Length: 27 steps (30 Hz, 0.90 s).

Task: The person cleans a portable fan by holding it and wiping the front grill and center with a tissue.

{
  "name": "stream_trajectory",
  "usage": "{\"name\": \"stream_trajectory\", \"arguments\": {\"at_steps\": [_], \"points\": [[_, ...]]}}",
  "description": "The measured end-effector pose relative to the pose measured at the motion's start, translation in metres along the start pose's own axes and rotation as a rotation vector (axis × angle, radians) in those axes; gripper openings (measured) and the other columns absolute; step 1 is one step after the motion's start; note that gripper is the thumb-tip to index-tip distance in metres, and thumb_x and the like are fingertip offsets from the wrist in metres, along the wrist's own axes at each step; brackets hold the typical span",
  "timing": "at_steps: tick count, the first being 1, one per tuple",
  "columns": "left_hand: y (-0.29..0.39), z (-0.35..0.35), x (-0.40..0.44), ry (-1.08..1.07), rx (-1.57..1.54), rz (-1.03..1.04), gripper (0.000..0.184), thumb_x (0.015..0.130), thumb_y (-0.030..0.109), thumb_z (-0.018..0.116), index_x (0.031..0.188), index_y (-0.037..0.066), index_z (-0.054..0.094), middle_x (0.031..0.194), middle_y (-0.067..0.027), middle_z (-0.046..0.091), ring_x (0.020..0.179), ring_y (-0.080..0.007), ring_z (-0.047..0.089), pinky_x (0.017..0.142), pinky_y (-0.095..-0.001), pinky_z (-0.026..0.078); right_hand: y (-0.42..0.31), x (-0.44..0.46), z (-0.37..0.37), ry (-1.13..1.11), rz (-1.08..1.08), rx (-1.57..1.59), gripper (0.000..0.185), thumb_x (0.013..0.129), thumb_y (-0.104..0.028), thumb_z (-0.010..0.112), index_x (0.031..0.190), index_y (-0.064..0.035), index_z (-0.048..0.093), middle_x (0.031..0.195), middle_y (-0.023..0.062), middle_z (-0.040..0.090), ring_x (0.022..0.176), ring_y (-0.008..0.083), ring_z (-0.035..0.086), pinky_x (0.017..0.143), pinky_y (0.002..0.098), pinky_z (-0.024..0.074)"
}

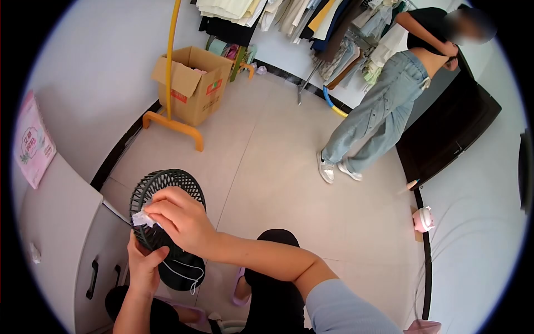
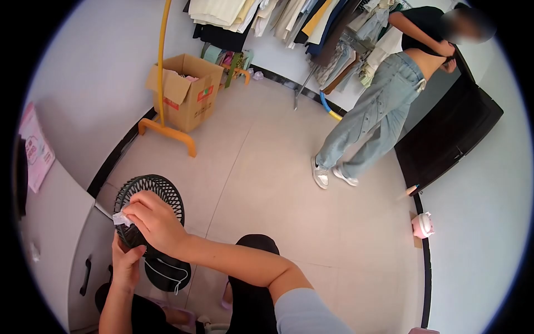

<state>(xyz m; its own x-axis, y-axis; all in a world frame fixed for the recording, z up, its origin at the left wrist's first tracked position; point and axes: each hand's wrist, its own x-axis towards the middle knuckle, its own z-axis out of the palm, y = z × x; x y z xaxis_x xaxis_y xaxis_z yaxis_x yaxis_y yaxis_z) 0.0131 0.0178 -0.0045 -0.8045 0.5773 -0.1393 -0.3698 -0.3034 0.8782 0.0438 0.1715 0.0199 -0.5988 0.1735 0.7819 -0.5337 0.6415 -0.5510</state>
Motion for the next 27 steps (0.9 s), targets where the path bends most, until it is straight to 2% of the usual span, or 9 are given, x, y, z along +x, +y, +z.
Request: {"name": "stream_trajectory", "arguments": {"at_steps": [2, 5, 10, 17, 21, 25, 27], "points": [[-0.005, 0.000, 0.001, -0.020, -0.002, 0.016, 0.068, 0.062, -0.002, 0.074, 0.125, 0.004, 0.048, 0.113, -0.0041, 0.058, 0.107, -0.0164, 0.056, 0.096, -0.0293, 0.043, -0.001, -0.001, -0.002, 0.002, -0.006, 0.017, 0.013, 0.078, 0.003, 0.069, 0.090, 0.0000, 0.066, 0.093, 0.0104, 0.060, 0.081, 0.0254, 0.061, 0.070, 0.0336, 0.0504], [0.001, -0.005, 0.001, -0.007, 0.009, 0.050, 0.065, 0.062, -0.004, 0.073, 0.122, 0.002, 0.049, 0.113, -0.0050, 0.058, 0.107, -0.0167, 0.057, 0.095, -0.0298, 0.044, 0.002, 0.000, -0.005, -0.008, -0.134, -0.094, 0.012, 0.078, 0.004, 0.069, 0.089, 0.0016, 0.065, 0.091, 0.0100, 0.061, 0.078, 0.0253, 0.061, 0.066, 0.0339, 0.0504], [0.007, -0.006, 0.002, -0.010, -0.033, 0.116, 0.063, 0.064, -0.008, 0.072, 0.122, 0.002, 0.050, 0.114, -0.0063, 0.060, 0.105, -0.0170, 0.059, 0.095, -0.0311, 0.045, 0.006, 0.001, -0.006, -0.029, -0.103, -0.123, 0.011, 0.078, 0.004, 0.067, 0.087, 0.0012, 0.062, 0.089, 0.0102, 0.058, 0.077, 0.0273, 0.058, 0.064, 0.0350, 0.0497], [-0.006, -0.003, 0.001, -0.079, -0.051, 0.015, 0.065, 0.065, -0.009, 0.073, 0.124, 0.003, 0.049, 0.115, -0.0050, 0.059, 0.109, -0.0168, 0.058, 0.096, -0.0322, 0.045, -0.005, 0.004, -0.004, 0.001, -0.185, -0.186, 0.014, 0.075, 0.003, 0.070, 0.087, -0.0008, 0.063, 0.089, 0.0085, 0.059, 0.076, 0.0250, 0.060, 0.063, 0.0327, 0.0504], [0.009, -0.004, 0.004, -0.029, -0.130, 0.018, 0.067, 0.065, -0.011, 0.072, 0.126, 0.003, 0.048, 0.117, -0.0067, 0.059, 0.110, -0.0174, 0.058, 0.098, -0.0332, 0.045, 0.008, 0.003, -0.012, -0.109, -0.068, -0.192, 0.013, 0.077, 0.001, 0.068, 0.088, -0.0009, 0.062, 0.089, 0.0091, 0.059, 0.077, 0.0262, 0.060, 0.065, 0.0344, 0.0508], [0.002, -0.007, 0.006, -0.032, -0.090, 0.075, 0.067, 0.064, -0.011, 0.072, 0.125, 0.003, 0.048, 0.116, -0.0075, 0.060, 0.109, -0.0186, 0.059, 0.097, -0.0339, 0.046, 0.003, 0.002, -0.009, -0.108, -0.050, -0.154, 0.014, 0.077, 0.002, 0.068, 0.089, -0.0014, 0.062, 0.089, 0.0091, 0.059, 0.076, 0.0268, 0.059, 0.065, 0.0352, 0.0506], [-0.003, -0.008, 0.006, -0.039, -0.102, 0.055, 0.066, 0.064, -0.011, 0.074, 0.124, 0.001, 0.048, 0.116, -0.0078, 0.059, 0.108, -0.0184, 0.059, 0.096, -0.0345, 0.047, 0.002, 0.004, -0.008, -0.045, -0.132, -0.231, 0.017, 0.075, 0.004, 0.070, 0.090, -0.0019, 0.063, 0.089, 0.0091, 0.060, 0.076, 0.0270, 0.060, 0.064, 0.0354, 0.0507]]}}
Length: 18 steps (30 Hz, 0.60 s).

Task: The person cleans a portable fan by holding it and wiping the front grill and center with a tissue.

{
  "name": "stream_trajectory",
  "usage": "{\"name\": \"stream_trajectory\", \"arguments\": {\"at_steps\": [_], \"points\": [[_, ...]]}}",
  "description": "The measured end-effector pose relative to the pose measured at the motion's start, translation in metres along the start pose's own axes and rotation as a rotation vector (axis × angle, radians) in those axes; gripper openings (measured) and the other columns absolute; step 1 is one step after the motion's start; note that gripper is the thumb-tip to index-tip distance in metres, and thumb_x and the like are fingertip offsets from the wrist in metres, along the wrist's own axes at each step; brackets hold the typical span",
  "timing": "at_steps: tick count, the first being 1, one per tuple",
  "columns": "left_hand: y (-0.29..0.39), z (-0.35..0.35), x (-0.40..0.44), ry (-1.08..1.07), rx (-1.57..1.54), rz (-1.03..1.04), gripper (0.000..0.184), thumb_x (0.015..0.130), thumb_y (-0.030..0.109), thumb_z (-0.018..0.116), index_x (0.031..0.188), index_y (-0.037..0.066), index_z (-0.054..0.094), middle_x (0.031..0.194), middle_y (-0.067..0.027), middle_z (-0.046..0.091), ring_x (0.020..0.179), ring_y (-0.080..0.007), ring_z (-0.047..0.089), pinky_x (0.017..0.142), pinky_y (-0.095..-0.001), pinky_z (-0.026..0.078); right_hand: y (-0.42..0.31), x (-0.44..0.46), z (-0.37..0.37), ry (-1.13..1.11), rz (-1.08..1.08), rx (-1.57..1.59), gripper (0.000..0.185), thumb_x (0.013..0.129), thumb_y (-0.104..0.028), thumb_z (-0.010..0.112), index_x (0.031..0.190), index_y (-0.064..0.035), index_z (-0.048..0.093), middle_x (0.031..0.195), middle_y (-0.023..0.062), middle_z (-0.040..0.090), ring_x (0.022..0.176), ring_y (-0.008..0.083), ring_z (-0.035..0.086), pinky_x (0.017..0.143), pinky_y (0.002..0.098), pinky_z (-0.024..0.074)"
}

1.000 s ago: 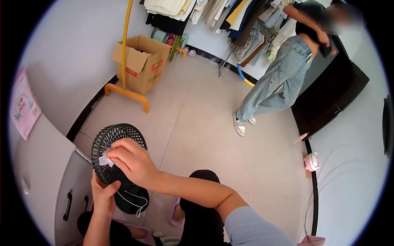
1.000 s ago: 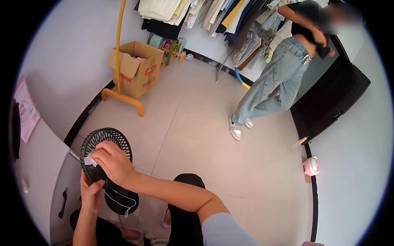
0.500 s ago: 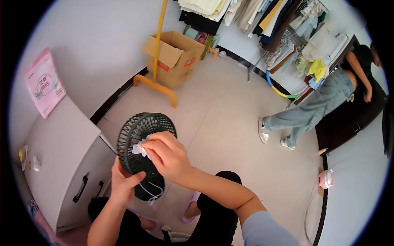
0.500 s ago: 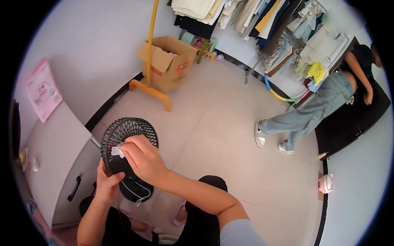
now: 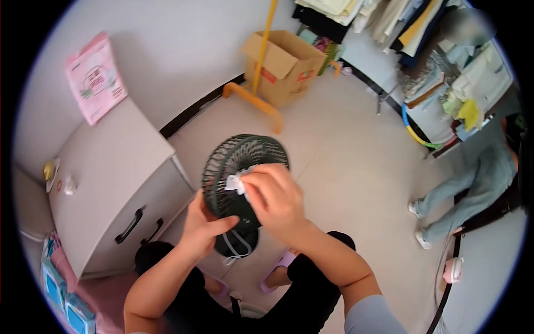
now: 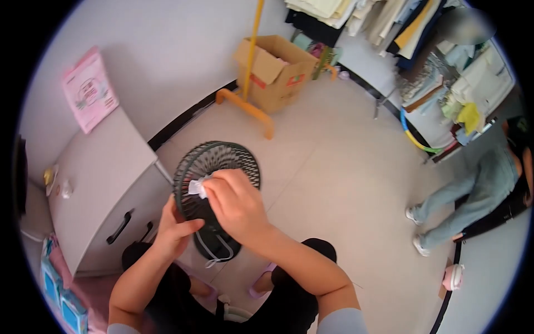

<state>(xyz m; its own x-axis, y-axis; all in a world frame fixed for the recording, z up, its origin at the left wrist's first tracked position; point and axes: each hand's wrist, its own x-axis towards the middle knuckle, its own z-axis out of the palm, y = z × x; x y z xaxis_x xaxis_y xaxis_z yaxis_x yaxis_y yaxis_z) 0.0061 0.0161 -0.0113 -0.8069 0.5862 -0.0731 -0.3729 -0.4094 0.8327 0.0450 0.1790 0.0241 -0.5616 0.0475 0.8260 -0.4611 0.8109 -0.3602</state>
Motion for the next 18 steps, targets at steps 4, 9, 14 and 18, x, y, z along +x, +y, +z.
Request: {"name": "stream_trajectory", "arguments": {"at_steps": [4, 9, 14, 18], "points": [[-0.004, 0.006, -0.004, -0.074, 0.018, -0.124, 0.065, 0.067, -0.012, 0.074, 0.124, 0.001, 0.047, 0.116, -0.0079, 0.058, 0.107, -0.0175, 0.059, 0.096, -0.0333, 0.047, -0.005, -0.001, -0.004, 0.000, 0.014, 0.065, 0.016, 0.075, 0.004, 0.071, 0.089, -0.0019, 0.065, 0.092, 0.0096, 0.061, 0.076, 0.0266, 0.061, 0.065, 0.0328, 0.0508], [0.006, 0.005, 0.000, -0.074, -0.100, -0.094, 0.066, 0.070, -0.011, 0.065, 0.132, 0.000, 0.045, 0.121, -0.0078, 0.058, 0.113, -0.0178, 0.057, 0.099, -0.0332, 0.045, 0.002, 0.005, -0.022, 0.076, 0.608, 0.686, 0.009, 0.084, 0.005, 0.062, 0.091, -0.0001, 0.066, 0.097, 0.0075, 0.062, 0.086, 0.0124, 0.060, 0.075, 0.0266, 0.0494], [0.009, 0.003, 0.001, -0.081, -0.170, -0.076, 0.068, 0.070, -0.011, 0.067, 0.132, 0.002, 0.044, 0.123, -0.0072, 0.056, 0.116, -0.0176, 0.054, 0.102, -0.0342, 0.042, -0.002, 0.005, -0.011, -0.012, 0.128, 0.202, 0.018, 0.074, 0.007, 0.070, 0.088, -0.0029, 0.067, 0.094, 0.0110, 0.062, 0.082, 0.0259, 0.062, 0.073, 0.0310, 0.0500], [0.007, 0.006, -0.002, -0.087, -0.173, -0.098, 0.067, 0.069, -0.011, 0.068, 0.130, 0.003, 0.046, 0.121, -0.0060, 0.056, 0.115, -0.0170, 0.054, 0.098, -0.0332, 0.046, -0.011, 0.003, 0.003, -0.055, -0.140, 0.028, 0.025, 0.070, 0.008, 0.070, 0.093, -0.0027, 0.068, 0.093, 0.0097, 0.062, 0.078, 0.0269, 0.060, 0.066, 0.0343, 0.0506]]}}
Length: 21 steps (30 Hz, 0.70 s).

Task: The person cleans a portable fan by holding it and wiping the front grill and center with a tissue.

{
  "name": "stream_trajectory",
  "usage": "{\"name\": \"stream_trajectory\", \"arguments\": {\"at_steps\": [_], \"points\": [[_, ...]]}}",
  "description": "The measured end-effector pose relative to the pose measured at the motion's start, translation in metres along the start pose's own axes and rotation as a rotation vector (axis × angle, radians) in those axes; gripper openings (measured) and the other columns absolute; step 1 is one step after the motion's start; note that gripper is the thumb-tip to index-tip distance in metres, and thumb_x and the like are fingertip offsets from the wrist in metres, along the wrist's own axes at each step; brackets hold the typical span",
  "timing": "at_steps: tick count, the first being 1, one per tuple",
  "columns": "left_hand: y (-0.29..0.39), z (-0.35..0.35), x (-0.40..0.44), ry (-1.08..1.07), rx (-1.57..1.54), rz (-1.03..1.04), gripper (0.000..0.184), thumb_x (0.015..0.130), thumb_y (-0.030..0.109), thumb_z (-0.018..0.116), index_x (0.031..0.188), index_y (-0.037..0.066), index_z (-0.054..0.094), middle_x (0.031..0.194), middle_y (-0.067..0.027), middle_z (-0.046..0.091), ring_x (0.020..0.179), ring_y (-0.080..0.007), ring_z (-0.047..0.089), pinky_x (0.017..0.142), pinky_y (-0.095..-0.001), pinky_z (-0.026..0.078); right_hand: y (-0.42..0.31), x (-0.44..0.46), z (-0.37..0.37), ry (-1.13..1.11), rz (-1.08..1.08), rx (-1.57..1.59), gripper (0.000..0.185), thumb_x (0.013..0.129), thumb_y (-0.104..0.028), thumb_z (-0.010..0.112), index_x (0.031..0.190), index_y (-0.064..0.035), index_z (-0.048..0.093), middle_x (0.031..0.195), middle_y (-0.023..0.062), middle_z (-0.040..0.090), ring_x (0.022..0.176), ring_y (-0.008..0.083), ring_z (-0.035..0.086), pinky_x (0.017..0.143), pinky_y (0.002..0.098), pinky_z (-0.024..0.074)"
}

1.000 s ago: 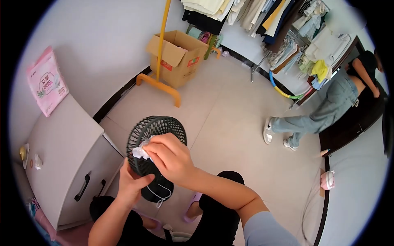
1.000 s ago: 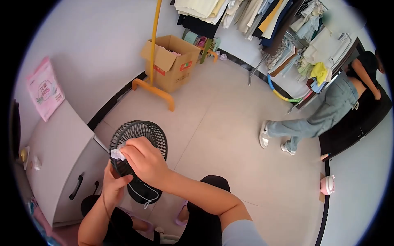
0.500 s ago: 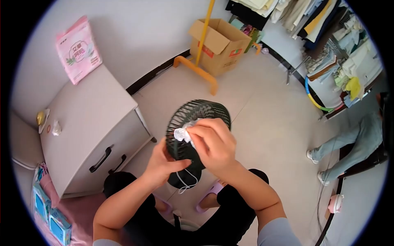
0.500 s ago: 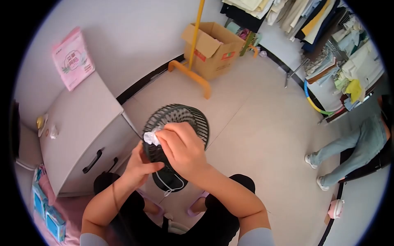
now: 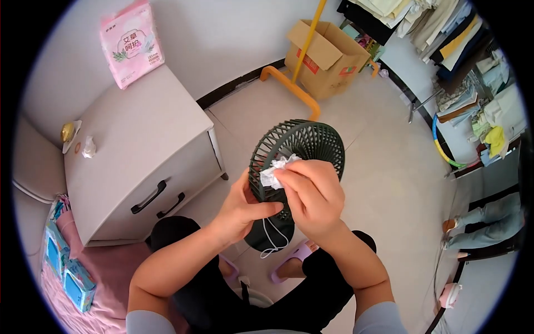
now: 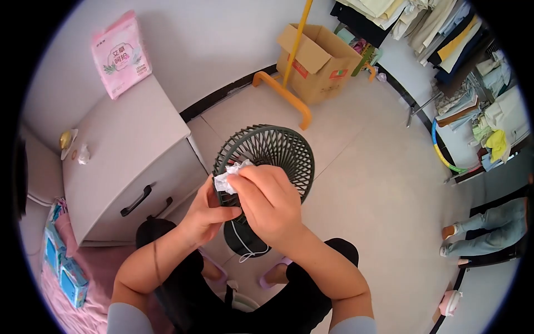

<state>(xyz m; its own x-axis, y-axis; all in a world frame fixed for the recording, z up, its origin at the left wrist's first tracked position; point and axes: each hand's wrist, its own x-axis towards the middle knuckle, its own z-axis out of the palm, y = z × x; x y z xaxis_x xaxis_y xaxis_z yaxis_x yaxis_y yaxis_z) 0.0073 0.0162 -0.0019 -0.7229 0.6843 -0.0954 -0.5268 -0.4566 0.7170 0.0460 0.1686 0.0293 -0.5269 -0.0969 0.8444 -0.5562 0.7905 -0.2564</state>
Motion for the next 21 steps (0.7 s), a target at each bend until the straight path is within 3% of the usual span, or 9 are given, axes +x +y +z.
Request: {"name": "stream_trajectory", "arguments": {"at_steps": [8, 12, 14, 17, 21], "points": [[0.007, -0.006, 0.001, 0.088, 0.005, 0.068, 0.063, 0.069, -0.012, 0.069, 0.127, 0.002, 0.048, 0.116, -0.0061, 0.059, 0.108, -0.0166, 0.059, 0.094, -0.0327, 0.049, 0.007, -0.003, -0.003, -0.061, 0.120, -0.037, 0.020, 0.070, 0.007, 0.071, 0.088, -0.0002, 0.066, 0.090, 0.0083, 0.062, 0.077, 0.0250, 0.061, 0.064, 0.0326, 0.0508], [-0.009, -0.004, 0.000, 0.035, 0.070, 0.041, 0.062, 0.069, -0.013, 0.070, 0.124, 0.002, 0.048, 0.116, -0.0055, 0.058, 0.107, -0.0154, 0.058, 0.093, -0.0324, 0.049, -0.002, -0.003, -0.002, -0.054, -0.056, -0.021, 0.028, 0.066, 0.008, 0.069, 0.093, 0.0015, 0.065, 0.094, 0.0117, 0.061, 0.076, 0.0268, 0.061, 0.062, 0.0329, 0.0518], [-0.013, -0.006, 0.002, 0.011, 0.125, 0.001, 0.066, 0.065, -0.010, 0.072, 0.124, 0.006, 0.048, 0.118, -0.0052, 0.057, 0.114, -0.0182, 0.055, 0.099, -0.0342, 0.045, -0.010, -0.003, 0.003, -0.010, -0.011, -0.021, 0.022, 0.069, 0.011, 0.071, 0.088, -0.0010, 0.067, 0.087, 0.0096, 0.062, 0.074, 0.0248, 0.061, 0.061, 0.0307, 0.0498], [-0.004, -0.002, 0.001, 0.058, 0.067, 0.041, 0.066, 0.068, -0.013, 0.071, 0.127, 0.002, 0.047, 0.118, -0.0065, 0.058, 0.109, -0.0159, 0.058, 0.096, -0.0318, 0.047, -0.001, 0.000, -0.004, -0.053, 0.043, -0.030, 0.022, 0.069, 0.011, 0.072, 0.087, -0.0011, 0.066, 0.087, 0.0100, 0.062, 0.073, 0.0247, 0.061, 0.060, 0.0308, 0.0497], [0.007, -0.010, 0.002, 0.063, 0.029, 0.062, 0.070, 0.066, -0.012, 0.069, 0.130, 0.002, 0.046, 0.121, -0.0067, 0.058, 0.113, -0.0179, 0.056, 0.100, -0.0329, 0.044, 0.022, -0.004, -0.019, -0.113, 0.188, 0.064, 0.018, 0.074, 0.010, 0.069, 0.089, 0.0004, 0.067, 0.088, 0.0094, 0.062, 0.073, 0.0199, 0.060, 0.061, 0.0289, 0.0491]]}}
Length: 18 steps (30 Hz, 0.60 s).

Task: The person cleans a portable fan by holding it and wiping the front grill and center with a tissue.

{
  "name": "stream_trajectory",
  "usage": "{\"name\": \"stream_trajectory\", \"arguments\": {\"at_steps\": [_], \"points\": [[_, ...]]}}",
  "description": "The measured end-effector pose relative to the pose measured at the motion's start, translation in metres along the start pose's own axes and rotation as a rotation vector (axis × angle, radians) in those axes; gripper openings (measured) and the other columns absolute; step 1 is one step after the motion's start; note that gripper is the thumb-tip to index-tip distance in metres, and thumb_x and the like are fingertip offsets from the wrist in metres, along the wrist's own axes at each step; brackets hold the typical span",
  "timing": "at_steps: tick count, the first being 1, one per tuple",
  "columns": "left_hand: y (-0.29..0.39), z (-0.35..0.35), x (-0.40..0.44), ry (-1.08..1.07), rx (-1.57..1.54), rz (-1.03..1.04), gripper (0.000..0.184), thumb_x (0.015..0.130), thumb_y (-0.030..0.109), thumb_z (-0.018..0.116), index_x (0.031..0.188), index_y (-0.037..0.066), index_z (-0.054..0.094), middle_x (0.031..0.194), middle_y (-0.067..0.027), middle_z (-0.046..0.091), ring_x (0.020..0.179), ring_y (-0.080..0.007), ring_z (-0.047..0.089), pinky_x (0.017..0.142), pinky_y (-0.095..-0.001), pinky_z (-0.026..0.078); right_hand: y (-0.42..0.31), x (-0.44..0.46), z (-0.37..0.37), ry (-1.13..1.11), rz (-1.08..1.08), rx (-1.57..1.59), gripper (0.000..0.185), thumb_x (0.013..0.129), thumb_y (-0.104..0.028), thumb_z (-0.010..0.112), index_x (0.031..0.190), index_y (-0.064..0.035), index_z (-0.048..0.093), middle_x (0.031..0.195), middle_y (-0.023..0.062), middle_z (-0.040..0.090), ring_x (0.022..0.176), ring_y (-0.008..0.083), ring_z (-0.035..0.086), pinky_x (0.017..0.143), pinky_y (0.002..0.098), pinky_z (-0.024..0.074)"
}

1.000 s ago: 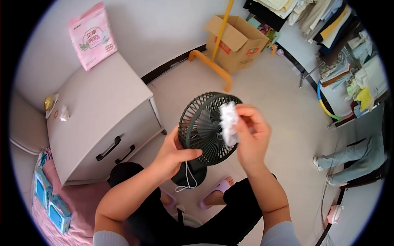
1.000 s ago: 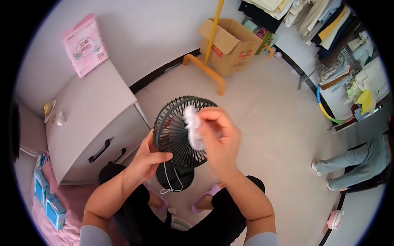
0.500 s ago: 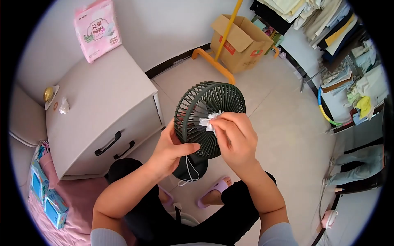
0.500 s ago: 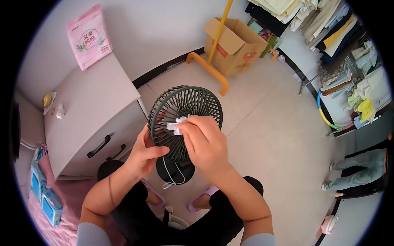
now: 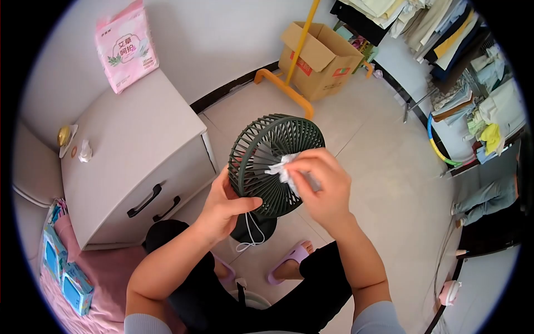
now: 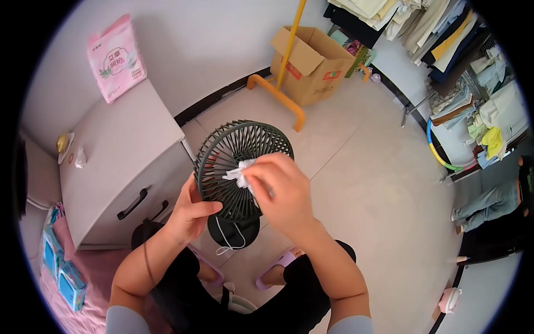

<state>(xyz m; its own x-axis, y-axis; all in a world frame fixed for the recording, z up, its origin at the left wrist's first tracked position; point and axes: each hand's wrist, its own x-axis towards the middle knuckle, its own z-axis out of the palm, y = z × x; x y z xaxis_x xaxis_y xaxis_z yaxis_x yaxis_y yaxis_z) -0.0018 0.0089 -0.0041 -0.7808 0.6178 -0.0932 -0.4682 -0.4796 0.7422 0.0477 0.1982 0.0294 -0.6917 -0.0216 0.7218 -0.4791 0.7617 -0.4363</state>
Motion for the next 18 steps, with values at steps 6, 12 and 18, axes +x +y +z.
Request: {"name": "stream_trajectory", "arguments": {"at_steps": [6, 12, 18], "points": [[0.001, 0.002, -0.002, -0.039, -0.022, 0.019, 0.080, 0.066, -0.012, 0.067, 0.139, 0.005, 0.039, 0.128, -0.0072, 0.054, 0.120, -0.0199, 0.052, 0.104, -0.0347, 0.040, 0.007, 0.008, -0.011, 0.281, 0.216, 0.091, 0.018, 0.080, 0.007, 0.067, 0.095, -0.0031, 0.068, 0.096, 0.0088, 0.062, 0.082, 0.0207, 0.061, 0.072, 0.0273, 0.0484], [0.000, 0.006, -0.002, -0.048, -0.099, -0.001, 0.084, 0.068, -0.010, 0.069, 0.142, 0.007, 0.035, 0.131, -0.0071, 0.051, 0.124, -0.0205, 0.048, 0.107, -0.0358, 0.037, 0.010, 0.006, -0.002, 0.230, 0.047, -0.055, 0.021, 0.077, 0.005, 0.071, 0.096, -0.0032, 0.069, 0.098, 0.0079, 0.061, 0.083, 0.0206, 0.061, 0.071, 0.0292, 0.0497], [0.001, 0.006, -0.003, 0.094, 0.017, 0.064, 0.082, 0.070, -0.008, 0.071, 0.141, 0.006, 0.034, 0.126, -0.0089, 0.055, 0.119, -0.0214, 0.054, 0.104, -0.0363, 0.040, 0.001, -0.006, 0.016, 0.119, -0.007, -0.054, 0.021, 0.073, 0.003, 0.074, 0.093, -0.0029, 0.068, 0.095, 0.0082, 0.062, 0.080, 0.0230, 0.060, 0.066, 0.0322, 0.0493]]}}
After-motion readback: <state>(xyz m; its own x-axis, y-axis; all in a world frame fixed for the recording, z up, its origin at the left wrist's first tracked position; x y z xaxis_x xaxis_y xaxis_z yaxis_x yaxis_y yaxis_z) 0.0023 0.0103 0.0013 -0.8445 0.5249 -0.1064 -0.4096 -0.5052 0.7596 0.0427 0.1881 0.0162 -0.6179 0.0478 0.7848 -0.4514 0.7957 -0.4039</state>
